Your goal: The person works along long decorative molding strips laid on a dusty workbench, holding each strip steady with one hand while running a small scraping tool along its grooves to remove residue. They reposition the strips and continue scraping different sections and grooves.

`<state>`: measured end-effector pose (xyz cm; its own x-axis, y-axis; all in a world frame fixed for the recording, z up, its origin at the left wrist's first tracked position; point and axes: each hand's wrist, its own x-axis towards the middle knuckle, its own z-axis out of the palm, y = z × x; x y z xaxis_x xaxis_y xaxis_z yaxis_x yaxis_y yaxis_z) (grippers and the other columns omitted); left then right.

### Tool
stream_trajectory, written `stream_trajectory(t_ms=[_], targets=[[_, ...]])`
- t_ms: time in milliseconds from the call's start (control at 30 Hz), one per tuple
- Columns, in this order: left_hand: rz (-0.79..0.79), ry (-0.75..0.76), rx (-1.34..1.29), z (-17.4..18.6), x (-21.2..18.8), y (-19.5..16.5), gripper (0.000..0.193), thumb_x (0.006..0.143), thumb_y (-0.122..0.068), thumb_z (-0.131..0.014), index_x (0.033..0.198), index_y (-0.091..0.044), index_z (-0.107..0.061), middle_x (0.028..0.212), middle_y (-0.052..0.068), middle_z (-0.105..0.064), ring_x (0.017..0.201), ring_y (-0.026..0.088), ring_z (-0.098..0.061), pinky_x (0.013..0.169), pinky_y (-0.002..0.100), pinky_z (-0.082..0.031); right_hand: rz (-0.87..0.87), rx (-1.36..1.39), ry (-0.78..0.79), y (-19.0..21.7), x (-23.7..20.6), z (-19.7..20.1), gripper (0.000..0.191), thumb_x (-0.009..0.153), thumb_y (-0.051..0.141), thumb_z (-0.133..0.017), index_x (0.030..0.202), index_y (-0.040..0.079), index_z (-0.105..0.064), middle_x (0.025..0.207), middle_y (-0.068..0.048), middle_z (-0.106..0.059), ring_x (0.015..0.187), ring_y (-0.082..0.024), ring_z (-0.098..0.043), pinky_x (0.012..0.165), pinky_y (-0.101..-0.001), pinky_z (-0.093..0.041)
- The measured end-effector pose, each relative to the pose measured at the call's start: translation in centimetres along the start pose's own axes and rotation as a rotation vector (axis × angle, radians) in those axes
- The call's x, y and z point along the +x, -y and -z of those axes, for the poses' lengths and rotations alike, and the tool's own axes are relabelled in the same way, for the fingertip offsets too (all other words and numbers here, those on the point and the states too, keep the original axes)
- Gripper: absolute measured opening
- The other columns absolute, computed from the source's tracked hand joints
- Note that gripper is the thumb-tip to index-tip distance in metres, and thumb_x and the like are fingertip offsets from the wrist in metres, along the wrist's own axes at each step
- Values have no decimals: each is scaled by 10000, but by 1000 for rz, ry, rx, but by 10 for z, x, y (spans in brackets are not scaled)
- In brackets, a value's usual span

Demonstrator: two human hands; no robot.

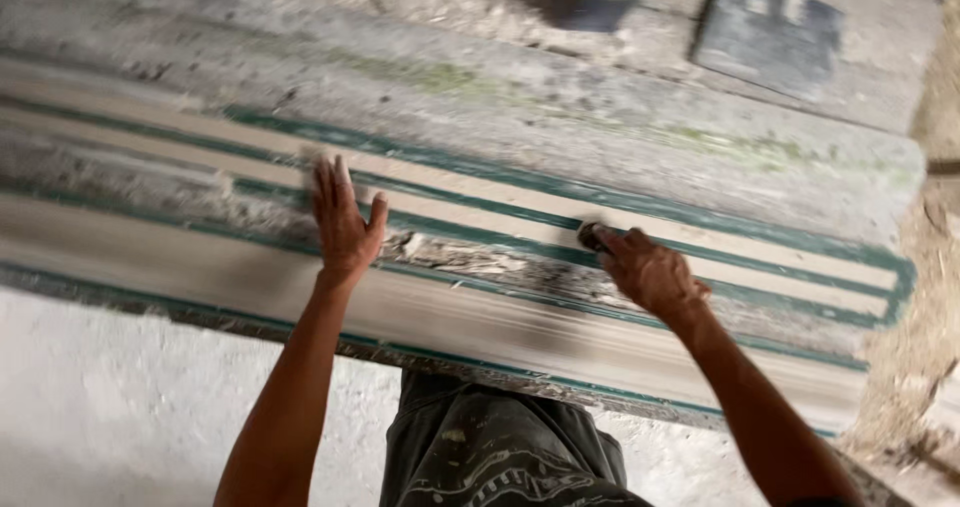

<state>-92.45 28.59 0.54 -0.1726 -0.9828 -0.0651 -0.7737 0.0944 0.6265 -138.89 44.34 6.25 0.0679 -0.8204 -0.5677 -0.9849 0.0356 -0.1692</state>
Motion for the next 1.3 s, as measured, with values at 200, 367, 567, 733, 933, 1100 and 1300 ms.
stream_trajectory(t_ms=[200, 367, 567, 733, 933, 1100, 1300], targets=[[127, -166, 175, 43, -16, 58, 819, 1105, -593, -419, 1671, -30, -233, 1708, 316, -183, 1575, 502, -168, 1256, 653, -176, 71, -189, 150, 61, 33, 86, 555, 1035, 454, -397, 1564, 296, -454, 1105, -189, -601, 555, -182, -596, 373, -303, -552], [74, -225, 274, 38, -13, 61, 772, 1116, -581, -378, 1661, -43, -285, 1692, 310, -206, 1574, 485, -224, 1265, 647, -187, 248, -288, 95, 122, 90, 84, 488, 1070, 431, -386, 1493, 219, -506, 1065, -188, -626, 503, -159, -573, 334, -288, -516], [110, -202, 227, 49, -5, 54, 756, 1124, -564, -393, 1668, -50, -287, 1698, 296, -191, 1561, 494, -233, 1256, 653, -199, 267, -110, 7, 98, 74, 88, 470, 1000, 418, -560, 1423, 214, -586, 924, -104, -692, 630, -227, -652, 533, -399, -583], [119, -173, 279, 50, -1, 52, 787, 1118, -595, -429, 1678, -73, -248, 1710, 269, -155, 1566, 478, -220, 1256, 639, -196, 420, -133, -111, 122, 91, 95, 435, 1003, 344, -601, 1416, 210, -619, 927, -127, -691, 676, -288, -666, 529, -443, -561], [172, -137, 277, 52, 1, 54, 764, 1103, -565, -424, 1687, -111, -233, 1720, 244, -153, 1575, 461, -219, 1260, 622, -192, 368, -127, 16, 188, 139, 95, 445, 1036, 361, -571, 1461, 226, -569, 951, -124, -674, 616, -241, -657, 486, -397, -581], [177, -148, 300, 51, 1, 52, 772, 1102, -565, -437, 1688, -106, -234, 1716, 246, -161, 1566, 460, -231, 1256, 626, -195, 299, -109, 9, 145, 90, 109, 469, 1015, 415, -559, 1452, 245, -572, 938, -85, -697, 697, -210, -689, 603, -404, -599], [144, -228, 272, 49, 4, 54, 756, 1118, -530, -432, 1668, -51, -232, 1712, 253, -194, 1566, 459, -247, 1253, 630, -198, 448, -130, -72, 215, 150, 106, 492, 1035, 424, -544, 1498, 256, -539, 1042, -128, -687, 816, -302, -682, 671, -460, -587]])
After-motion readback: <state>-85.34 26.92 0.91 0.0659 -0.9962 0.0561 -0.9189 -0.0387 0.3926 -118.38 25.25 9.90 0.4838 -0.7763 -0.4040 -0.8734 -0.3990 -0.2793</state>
